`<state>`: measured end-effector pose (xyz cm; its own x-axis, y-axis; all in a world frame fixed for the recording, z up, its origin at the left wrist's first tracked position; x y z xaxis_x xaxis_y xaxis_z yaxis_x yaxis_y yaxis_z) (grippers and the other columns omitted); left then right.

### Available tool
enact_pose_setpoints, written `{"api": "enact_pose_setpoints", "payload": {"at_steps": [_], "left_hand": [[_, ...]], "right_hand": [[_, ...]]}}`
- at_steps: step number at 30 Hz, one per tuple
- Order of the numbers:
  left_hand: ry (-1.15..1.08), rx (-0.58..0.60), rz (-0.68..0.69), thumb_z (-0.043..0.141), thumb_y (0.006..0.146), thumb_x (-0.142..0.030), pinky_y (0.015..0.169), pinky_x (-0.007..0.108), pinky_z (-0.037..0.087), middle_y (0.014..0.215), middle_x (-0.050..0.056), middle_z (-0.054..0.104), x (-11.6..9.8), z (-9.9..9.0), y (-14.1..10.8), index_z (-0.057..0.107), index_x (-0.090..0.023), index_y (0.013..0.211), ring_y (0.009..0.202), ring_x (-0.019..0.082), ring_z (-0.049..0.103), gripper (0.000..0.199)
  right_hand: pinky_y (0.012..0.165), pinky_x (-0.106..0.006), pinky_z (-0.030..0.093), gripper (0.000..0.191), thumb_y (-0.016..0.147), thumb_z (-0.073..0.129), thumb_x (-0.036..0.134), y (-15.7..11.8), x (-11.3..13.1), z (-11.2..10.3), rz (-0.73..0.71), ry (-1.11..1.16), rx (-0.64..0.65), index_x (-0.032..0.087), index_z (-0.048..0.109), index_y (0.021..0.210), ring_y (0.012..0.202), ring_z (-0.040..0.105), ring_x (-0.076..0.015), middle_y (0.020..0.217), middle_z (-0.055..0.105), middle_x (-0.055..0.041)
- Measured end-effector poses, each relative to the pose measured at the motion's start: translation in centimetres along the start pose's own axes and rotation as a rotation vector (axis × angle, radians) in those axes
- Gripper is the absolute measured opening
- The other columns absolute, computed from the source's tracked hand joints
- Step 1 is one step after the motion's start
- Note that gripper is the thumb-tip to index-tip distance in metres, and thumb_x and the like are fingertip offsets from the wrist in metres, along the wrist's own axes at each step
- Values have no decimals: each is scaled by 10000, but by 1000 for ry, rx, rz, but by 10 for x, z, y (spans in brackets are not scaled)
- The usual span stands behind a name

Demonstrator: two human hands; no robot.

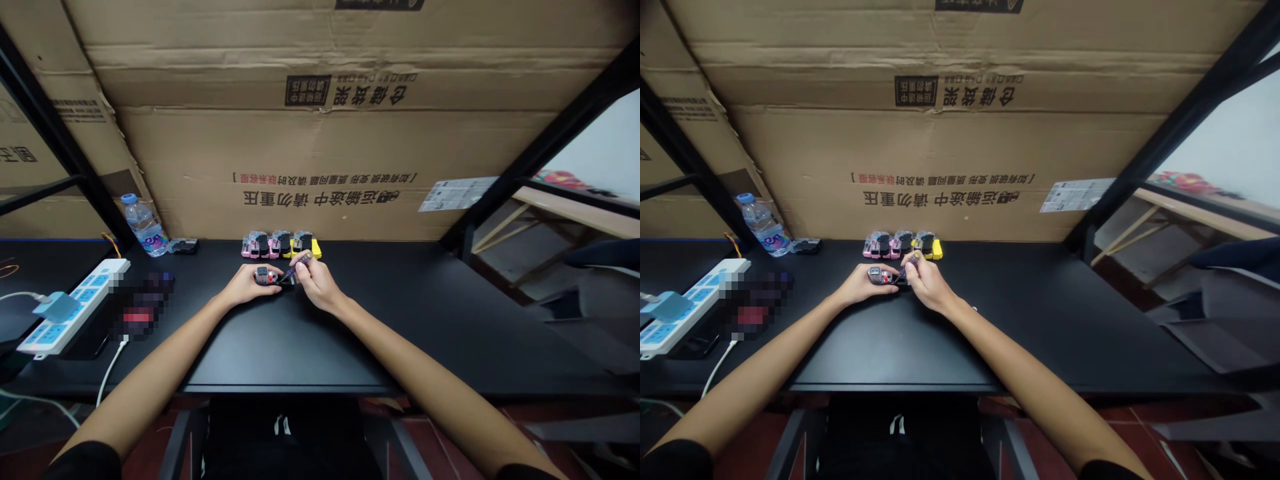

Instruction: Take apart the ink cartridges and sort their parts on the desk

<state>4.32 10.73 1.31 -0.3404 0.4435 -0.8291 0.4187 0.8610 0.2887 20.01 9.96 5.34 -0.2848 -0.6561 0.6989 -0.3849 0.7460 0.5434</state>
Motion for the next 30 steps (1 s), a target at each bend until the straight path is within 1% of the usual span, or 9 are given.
{"api": "enact_pose_setpoints", "payload": {"at_steps": [4, 9, 13, 18, 22, 28, 30], "left_hand": [[1, -27, -11, 901, 772, -482, 853, 295, 574, 945, 50, 819, 0, -3, 0, 829, -157, 1125, 828, 189, 735, 486], [6, -40, -13, 909, 764, -446, 863, 300, 579, 940, 49, 825, 1, -4, 1, 828, -151, 1123, 828, 191, 741, 472], [-9, -39, -15, 911, 761, -425, 886, 305, 574, 961, 53, 829, 2, -4, 1, 826, -153, 1120, 849, 196, 750, 459], [12, -36, -16, 922, 747, -455, 877, 306, 572, 969, 53, 822, 3, -5, 1, 824, -159, 1133, 854, 197, 740, 496], [30, -31, -15, 942, 716, -493, 888, 312, 570, 985, 56, 820, 2, -5, 0, 821, -166, 1146, 877, 207, 738, 553], [45, -12, -27, 950, 699, -513, 899, 317, 569, 966, 41, 817, 1, -5, 0, 815, -175, 1151, 897, 219, 744, 580], [44, -6, -17, 947, 703, -505, 925, 329, 573, 1007, 52, 825, 0, -5, 1, 813, -175, 1156, 942, 234, 753, 577]], "right_hand": [[647, -330, 519, 327, 1082, 456, 537, 3, -2, 0, 43, 19, -12, 237, 580, 1044, 633, 608, -182, 760, 631, -8], [627, -332, 540, 352, 1064, 512, 584, 3, -5, 3, 73, 68, -27, 252, 529, 948, 613, 661, -197, 719, 679, -15], [595, -316, 535, 357, 1045, 566, 573, 1, -7, 3, 69, 86, -43, 256, 490, 900, 588, 652, -184, 693, 671, -1], [604, -312, 534, 357, 1060, 525, 574, 0, -9, -4, 56, 47, -84, 241, 540, 932, 598, 627, -172, 700, 654, -4], [611, -335, 542, 385, 1044, 534, 614, 1, -13, -12, 68, 58, -128, 243, 558, 944, 601, 620, -186, 711, 644, -16], [587, -333, 535, 406, 1032, 549, 632, 1, -17, -19, 86, 90, -140, 249, 549, 901, 595, 605, -191, 702, 627, -22], [574, -322, 517, 417, 1026, 556, 636, 2, -16, -22, 83, 85, -147, 246, 550, 877, 583, 592, -185, 680, 618, -16]]}}
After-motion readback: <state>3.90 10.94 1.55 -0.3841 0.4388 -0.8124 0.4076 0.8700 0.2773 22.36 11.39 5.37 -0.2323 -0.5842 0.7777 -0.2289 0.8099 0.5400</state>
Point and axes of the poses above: each hand's wrist, its own y-axis towards the middle knuckle, its own z-axis out of the palm, x = y × z, the point moved 10 cm from there along y, towards the middle knuckle
